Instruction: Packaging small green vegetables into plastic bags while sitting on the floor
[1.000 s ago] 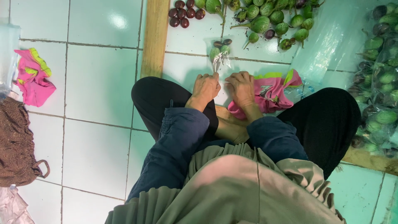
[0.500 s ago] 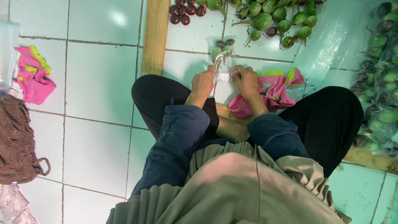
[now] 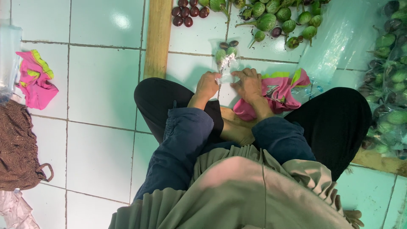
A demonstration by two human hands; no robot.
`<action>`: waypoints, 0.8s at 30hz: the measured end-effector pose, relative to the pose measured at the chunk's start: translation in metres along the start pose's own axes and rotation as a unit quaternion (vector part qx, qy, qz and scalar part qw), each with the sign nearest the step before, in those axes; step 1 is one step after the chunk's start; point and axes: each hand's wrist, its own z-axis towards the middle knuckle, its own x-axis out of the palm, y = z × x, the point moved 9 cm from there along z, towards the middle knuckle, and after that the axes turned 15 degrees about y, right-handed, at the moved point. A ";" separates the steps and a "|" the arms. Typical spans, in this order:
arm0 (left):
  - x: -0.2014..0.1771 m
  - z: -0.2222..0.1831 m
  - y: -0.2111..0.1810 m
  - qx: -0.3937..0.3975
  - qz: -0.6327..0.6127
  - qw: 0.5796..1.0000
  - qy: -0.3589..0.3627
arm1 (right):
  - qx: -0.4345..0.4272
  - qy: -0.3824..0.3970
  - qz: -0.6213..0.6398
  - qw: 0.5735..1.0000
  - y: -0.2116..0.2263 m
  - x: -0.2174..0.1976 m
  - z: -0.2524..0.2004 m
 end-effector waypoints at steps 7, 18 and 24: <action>-0.014 -0.021 -0.027 0.016 0.064 0.998 -0.023 | -0.020 -0.039 -0.021 0.999 -0.008 0.014 0.005; -0.028 -0.049 -0.068 0.079 0.154 0.984 -0.048 | 0.006 -0.032 0.002 0.999 -0.034 0.024 0.013; -0.010 -0.023 -0.048 0.078 0.176 0.981 -0.030 | 0.014 -0.028 0.005 0.999 -0.039 0.028 0.014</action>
